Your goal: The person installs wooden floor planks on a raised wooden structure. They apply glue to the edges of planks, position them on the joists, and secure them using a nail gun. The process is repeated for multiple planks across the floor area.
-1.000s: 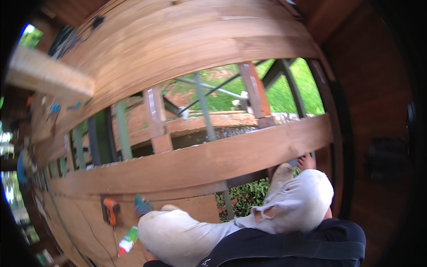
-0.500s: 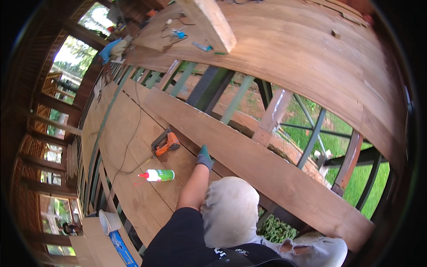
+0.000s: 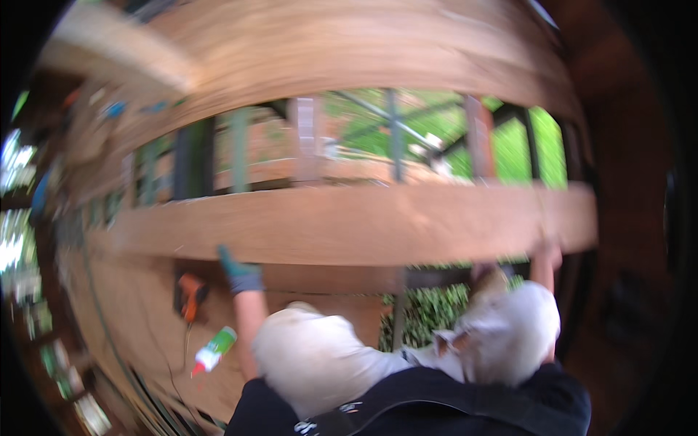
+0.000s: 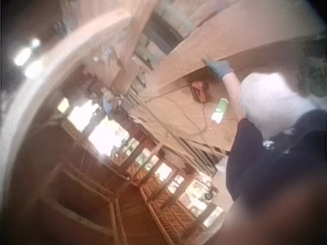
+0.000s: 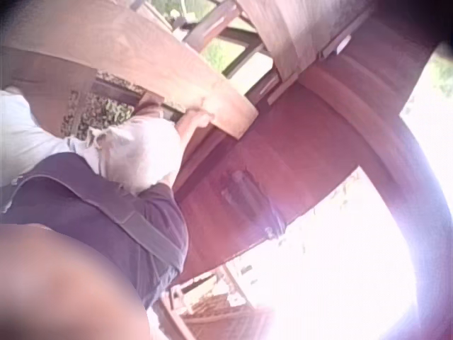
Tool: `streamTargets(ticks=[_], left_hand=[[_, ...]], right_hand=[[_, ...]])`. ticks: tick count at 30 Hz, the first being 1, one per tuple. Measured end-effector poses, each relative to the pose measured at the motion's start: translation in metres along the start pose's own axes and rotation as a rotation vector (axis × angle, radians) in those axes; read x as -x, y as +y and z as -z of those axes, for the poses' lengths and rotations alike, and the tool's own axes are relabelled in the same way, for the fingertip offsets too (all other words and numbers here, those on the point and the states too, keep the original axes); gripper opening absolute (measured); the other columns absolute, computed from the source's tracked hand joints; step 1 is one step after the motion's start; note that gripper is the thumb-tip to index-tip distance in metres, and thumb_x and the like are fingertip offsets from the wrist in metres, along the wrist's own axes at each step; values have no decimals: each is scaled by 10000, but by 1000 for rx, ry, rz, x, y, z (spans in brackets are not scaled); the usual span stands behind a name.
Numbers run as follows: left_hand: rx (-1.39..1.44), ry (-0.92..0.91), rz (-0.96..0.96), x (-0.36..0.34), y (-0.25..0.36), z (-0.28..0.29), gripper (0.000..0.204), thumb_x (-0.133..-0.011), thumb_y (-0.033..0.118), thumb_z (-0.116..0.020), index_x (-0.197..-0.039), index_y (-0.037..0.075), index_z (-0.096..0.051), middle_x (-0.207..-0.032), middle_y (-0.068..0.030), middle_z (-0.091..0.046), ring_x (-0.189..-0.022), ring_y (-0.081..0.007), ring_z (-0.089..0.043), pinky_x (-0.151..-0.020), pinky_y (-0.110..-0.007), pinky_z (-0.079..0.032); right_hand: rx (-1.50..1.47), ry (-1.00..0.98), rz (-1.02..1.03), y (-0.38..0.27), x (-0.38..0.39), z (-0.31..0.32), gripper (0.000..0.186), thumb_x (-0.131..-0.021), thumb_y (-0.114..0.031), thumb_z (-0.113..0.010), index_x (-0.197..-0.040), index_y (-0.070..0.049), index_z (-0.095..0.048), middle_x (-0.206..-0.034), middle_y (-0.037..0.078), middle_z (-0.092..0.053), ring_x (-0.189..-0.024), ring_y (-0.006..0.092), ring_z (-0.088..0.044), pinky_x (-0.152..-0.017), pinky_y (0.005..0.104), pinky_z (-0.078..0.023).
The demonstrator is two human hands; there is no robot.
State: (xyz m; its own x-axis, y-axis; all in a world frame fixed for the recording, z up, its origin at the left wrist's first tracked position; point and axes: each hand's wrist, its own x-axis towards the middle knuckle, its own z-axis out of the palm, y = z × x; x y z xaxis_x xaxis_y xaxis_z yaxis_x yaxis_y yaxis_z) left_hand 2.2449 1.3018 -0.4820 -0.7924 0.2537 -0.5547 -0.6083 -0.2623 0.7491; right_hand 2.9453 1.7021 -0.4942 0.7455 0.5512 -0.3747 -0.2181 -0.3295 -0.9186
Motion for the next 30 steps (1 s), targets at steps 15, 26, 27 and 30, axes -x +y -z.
streamTargets(ticks=[15,26,27,30], left_hand=[[163,-189,153,8,84,-123,345,-896,317,-733,-1204,194,-635,-1068,-17,-696,-940,-153,-677,-693,-314,-606],[85,-137,285,-5,53,-172,382,-892,264,-723,-1237,187,-580,-1191,-15,-630,-1065,-215,-629,-921,-411,-559],[40,-125,275,-4,48,-181,391,-893,256,-720,-1247,188,-568,-1209,-20,-617,-1064,-231,-628,-923,-430,-557],[-73,-110,257,-15,26,-205,419,-902,250,-708,-1279,180,-537,-1259,-39,-585,-1076,-271,-621,-928,-471,-548]], right_hand=[[2179,-16,697,-243,-47,-103,435,-1041,-307,-406,-1409,-93,-496,-1467,46,-451,-1351,167,-384,-1120,351,-346],[1187,-127,160,-178,-124,-113,756,-959,-651,-359,-1430,-83,-523,-1402,91,-525,-1185,270,-539,-1029,415,-415],[1112,-125,132,-160,-136,-117,830,-947,-727,-359,-1417,-68,-540,-1348,118,-607,-1116,269,-617,-987,392,-480],[519,-202,10,-110,-162,-123,767,-989,-646,-352,-1485,-66,-429,-1325,135,-623,-1130,310,-623,-998,426,-489]])
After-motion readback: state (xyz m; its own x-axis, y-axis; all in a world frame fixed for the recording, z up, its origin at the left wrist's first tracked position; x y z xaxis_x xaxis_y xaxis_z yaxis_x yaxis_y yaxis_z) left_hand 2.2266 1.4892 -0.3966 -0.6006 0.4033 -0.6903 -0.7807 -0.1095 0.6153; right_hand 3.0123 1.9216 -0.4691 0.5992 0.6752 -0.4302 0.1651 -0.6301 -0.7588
